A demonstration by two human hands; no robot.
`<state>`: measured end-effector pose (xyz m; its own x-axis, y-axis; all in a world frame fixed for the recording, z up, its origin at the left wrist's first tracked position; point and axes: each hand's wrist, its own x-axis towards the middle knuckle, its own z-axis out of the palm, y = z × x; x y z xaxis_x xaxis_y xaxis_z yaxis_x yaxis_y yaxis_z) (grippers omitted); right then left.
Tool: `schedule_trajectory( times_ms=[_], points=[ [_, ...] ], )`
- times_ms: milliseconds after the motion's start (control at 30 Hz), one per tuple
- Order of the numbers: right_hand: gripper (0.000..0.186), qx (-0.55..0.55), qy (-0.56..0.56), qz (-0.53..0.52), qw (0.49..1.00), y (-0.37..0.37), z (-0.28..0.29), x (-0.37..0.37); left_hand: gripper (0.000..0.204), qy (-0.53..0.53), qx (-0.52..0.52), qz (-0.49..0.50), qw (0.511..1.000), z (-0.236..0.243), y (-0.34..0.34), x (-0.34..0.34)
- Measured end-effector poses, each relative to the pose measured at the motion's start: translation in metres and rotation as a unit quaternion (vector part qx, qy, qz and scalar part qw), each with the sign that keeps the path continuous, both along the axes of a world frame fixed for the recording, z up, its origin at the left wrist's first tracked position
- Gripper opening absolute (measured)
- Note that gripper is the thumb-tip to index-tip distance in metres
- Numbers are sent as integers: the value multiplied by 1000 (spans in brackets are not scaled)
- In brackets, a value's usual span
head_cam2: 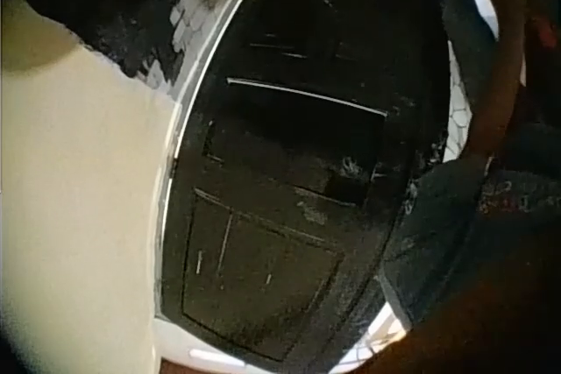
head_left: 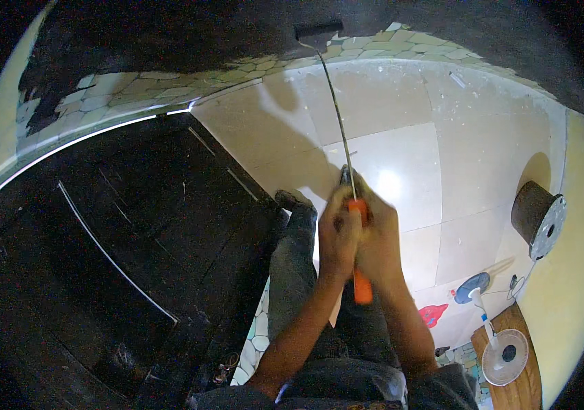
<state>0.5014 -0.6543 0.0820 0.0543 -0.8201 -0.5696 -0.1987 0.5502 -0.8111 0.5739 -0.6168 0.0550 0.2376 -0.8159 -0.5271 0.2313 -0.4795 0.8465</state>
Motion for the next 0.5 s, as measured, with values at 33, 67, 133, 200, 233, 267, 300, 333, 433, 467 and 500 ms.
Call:
schedule_trajectory(
  times_ms=[33,67,133,200,233,267,300,333,433,467,500],
  points=[
    [40,-36,54,39,997,-8,-29,-6,30,20,1,31,999,-22,-12,-5],
    [39,-69,103,77,989,-14,-60,-8,27,27,-6,7,1000,-48,-26,-3],
    [22,-38,15,-6,999,-31,-109,4,24,32,-29,-14,999,-104,-44,8],
    [21,-72,11,10,997,-45,-158,9,25,34,-51,-10,998,-154,-58,16],
    [21,-75,9,12,997,-52,-181,11,25,39,-68,-19,997,-174,-67,21],
    [20,-74,-1,17,997,-58,-206,7,25,50,-85,-30,995,-187,-70,18],
    [20,-71,-12,21,997,-61,-215,5,25,52,-84,-28,995,-189,-71,14],
    [20,-56,22,39,997,-63,-221,0,23,60,-83,-25,994,-189,-74,10],
    [20,-83,28,31,996,-52,-219,-18,23,59,-76,-19,995,-173,-68,-8],
    [20,-81,26,30,996,-45,-206,-18,23,41,-77,-19,996,-162,-63,-10],
    [22,-77,11,12,997,-37,-178,-16,23,30,-65,-30,997,-148,-56,-9]
  ],
)
